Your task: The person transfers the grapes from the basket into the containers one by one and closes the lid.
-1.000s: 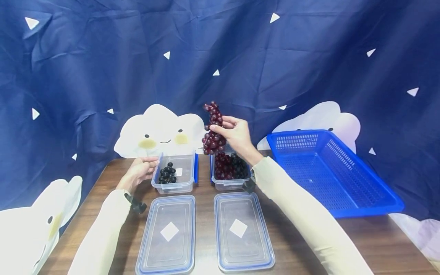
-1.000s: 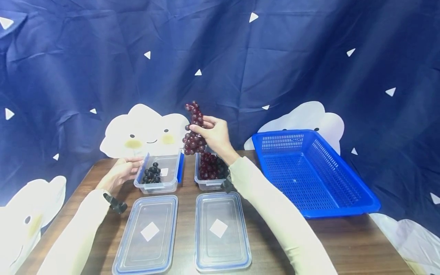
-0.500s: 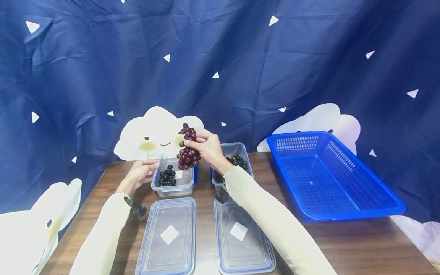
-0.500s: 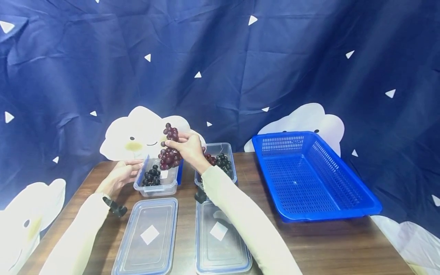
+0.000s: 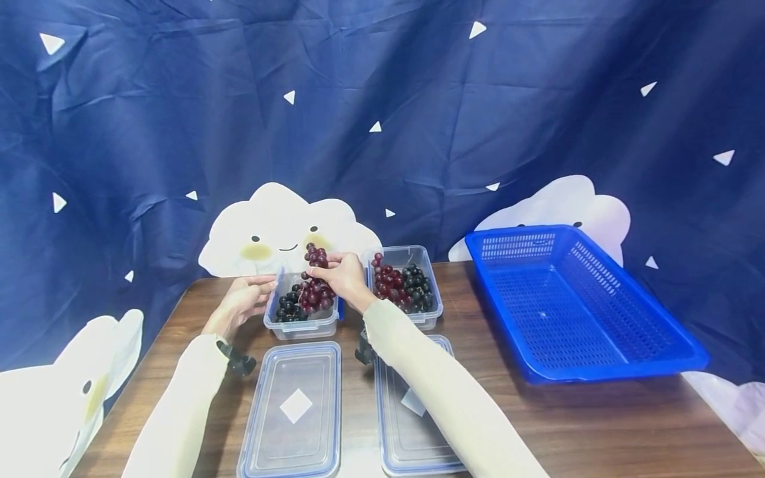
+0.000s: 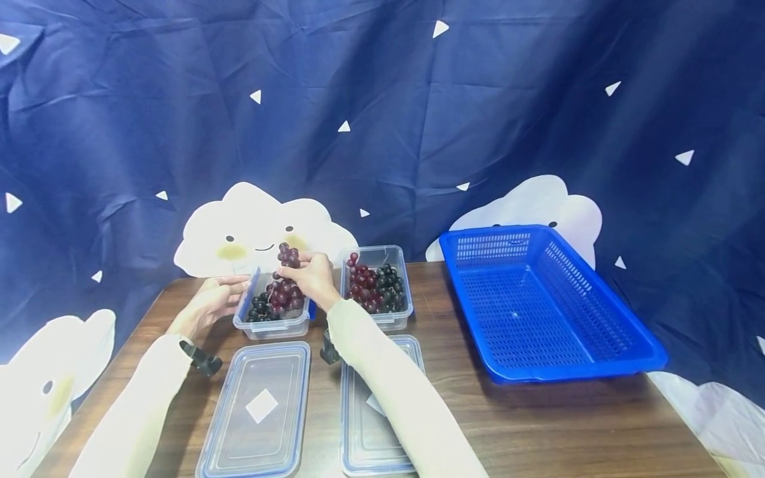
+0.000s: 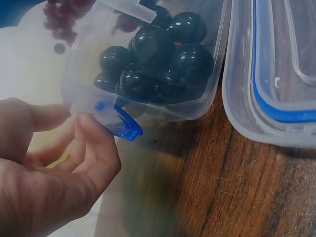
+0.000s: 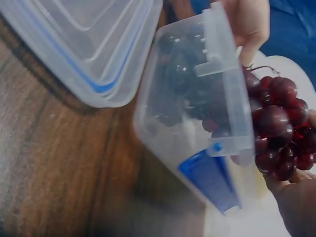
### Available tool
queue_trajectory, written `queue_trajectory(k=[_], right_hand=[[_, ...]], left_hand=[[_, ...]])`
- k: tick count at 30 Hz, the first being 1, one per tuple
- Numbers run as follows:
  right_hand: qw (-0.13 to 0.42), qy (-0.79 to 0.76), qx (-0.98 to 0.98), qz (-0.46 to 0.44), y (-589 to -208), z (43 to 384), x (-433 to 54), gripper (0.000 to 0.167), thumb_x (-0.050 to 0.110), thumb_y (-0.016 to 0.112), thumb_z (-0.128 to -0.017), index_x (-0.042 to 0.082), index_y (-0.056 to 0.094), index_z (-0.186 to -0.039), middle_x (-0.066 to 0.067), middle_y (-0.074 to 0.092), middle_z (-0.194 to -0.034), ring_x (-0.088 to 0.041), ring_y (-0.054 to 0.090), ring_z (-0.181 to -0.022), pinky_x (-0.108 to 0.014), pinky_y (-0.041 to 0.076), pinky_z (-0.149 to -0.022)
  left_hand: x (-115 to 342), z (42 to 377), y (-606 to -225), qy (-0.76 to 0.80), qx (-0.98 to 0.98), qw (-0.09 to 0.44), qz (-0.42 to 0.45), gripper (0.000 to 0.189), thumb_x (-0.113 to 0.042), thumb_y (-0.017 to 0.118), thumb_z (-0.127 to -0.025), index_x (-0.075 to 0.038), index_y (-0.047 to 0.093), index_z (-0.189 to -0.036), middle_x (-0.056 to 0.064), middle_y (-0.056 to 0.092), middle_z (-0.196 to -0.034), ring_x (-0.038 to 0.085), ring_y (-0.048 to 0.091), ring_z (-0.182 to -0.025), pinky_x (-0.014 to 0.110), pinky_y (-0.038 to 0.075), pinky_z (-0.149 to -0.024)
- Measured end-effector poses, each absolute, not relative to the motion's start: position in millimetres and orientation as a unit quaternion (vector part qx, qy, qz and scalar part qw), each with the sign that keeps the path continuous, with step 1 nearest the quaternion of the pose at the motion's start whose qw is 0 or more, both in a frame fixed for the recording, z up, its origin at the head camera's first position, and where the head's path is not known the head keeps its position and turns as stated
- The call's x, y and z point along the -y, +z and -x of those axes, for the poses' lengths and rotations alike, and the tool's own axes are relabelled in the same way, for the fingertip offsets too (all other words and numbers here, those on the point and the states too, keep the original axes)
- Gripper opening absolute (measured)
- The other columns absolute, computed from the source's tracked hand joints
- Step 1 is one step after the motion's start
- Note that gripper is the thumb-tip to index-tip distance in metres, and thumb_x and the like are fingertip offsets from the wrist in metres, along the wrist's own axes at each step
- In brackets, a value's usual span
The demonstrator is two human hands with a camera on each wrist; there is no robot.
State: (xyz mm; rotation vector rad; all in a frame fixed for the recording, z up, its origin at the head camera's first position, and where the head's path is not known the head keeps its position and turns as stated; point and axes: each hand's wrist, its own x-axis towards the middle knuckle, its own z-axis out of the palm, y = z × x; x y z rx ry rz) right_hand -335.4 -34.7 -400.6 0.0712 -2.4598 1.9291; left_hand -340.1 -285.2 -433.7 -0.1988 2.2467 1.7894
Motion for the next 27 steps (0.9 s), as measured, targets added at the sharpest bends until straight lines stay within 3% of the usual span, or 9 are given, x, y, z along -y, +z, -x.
queue_trajectory(k=[6,15,22,27], right_hand=[[0.029,0.555,0.830,-0.038,-407.1,336.8,37.2,0.058,0.030,0.090,-0.083,0.004,0.071,-0.131,-0.014,0.075,-0.130,-0.027,0.072,-0.122,-0.039,0.059,-0.106],[0.062,0.483,0.867,-0.109,-413.9,338.5,40.5,0.048,0.030,0.086,-0.089,0.009,0.072,-0.130,-0.010,0.077,-0.124,-0.022,0.073,-0.106,-0.037,0.062,-0.096],[0.076,0.410,0.897,-0.149,-415.8,340.0,39.1,0.046,0.025,0.075,-0.097,0.003,0.067,-0.137,-0.014,0.074,-0.132,-0.028,0.071,-0.124,-0.038,0.058,-0.108],[0.074,0.396,0.904,-0.140,-415.5,342.5,33.8,0.035,0.017,0.072,-0.096,0.002,0.072,-0.127,-0.015,0.075,-0.129,-0.029,0.071,-0.123,-0.037,0.058,-0.107]], left_hand=[[284.9,339.3,-432.8,0.617,-0.773,0.132,0.070,0.055,-0.020,0.059,-0.108,-0.003,0.043,-0.158,-0.010,0.072,-0.103,0.000,0.067,-0.089,0.025,0.059,-0.083],[284.1,338.1,-432.4,0.621,-0.772,0.122,0.068,0.056,-0.020,0.060,-0.107,-0.001,0.044,-0.157,-0.008,0.076,-0.102,0.004,0.070,-0.093,0.026,0.060,-0.083],[283.4,337.8,-434.9,0.615,-0.777,0.118,0.070,0.054,-0.019,0.059,-0.107,-0.002,0.045,-0.156,-0.006,0.076,-0.109,0.003,0.069,-0.092,0.026,0.061,-0.084],[284.6,338.4,-434.9,0.617,-0.775,0.118,0.066,0.054,-0.019,0.059,-0.107,-0.001,0.045,-0.156,-0.007,0.076,-0.105,0.002,0.069,-0.091,0.025,0.061,-0.083]])
